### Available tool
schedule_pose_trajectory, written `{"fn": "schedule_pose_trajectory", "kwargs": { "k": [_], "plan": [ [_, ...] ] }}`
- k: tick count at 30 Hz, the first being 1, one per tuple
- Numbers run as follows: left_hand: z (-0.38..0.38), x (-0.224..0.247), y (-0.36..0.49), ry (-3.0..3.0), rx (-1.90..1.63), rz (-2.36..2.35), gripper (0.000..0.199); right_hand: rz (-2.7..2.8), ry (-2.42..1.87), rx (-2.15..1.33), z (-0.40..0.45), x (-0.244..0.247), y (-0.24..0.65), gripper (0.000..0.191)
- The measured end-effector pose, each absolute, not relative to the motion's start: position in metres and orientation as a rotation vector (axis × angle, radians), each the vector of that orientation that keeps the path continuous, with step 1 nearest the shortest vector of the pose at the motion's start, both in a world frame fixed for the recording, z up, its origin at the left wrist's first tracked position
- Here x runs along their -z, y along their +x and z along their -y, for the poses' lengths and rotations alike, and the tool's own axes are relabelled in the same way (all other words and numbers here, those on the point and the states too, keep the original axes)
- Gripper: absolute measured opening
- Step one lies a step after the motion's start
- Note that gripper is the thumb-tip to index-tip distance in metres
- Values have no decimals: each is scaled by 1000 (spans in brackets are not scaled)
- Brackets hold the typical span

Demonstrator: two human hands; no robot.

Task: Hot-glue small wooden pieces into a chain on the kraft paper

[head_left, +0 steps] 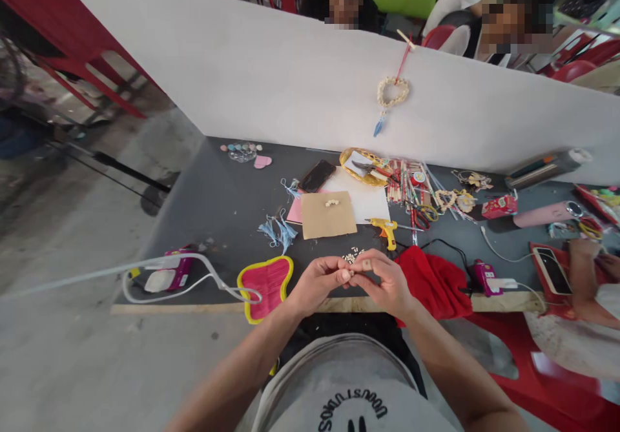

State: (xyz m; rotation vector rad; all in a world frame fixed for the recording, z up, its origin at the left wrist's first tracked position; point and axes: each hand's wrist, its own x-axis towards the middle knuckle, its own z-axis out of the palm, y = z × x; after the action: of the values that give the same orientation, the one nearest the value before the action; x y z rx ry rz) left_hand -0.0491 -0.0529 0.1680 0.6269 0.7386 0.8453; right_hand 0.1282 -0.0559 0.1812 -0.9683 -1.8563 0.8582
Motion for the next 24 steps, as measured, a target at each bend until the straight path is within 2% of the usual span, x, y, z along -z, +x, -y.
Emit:
{"fn": "schedule_pose_trajectory", "kwargs": {
  "k": [10, 24],
  "plan": [
    [51, -199, -42, 657, -879, -766, 27, 1677, -1001, -767, 65, -199, 121, 15],
    [50, -224, -59, 659, -927, -822, 25, 1662, -967, -851, 59, -216, 103, 11]
  ]
}}
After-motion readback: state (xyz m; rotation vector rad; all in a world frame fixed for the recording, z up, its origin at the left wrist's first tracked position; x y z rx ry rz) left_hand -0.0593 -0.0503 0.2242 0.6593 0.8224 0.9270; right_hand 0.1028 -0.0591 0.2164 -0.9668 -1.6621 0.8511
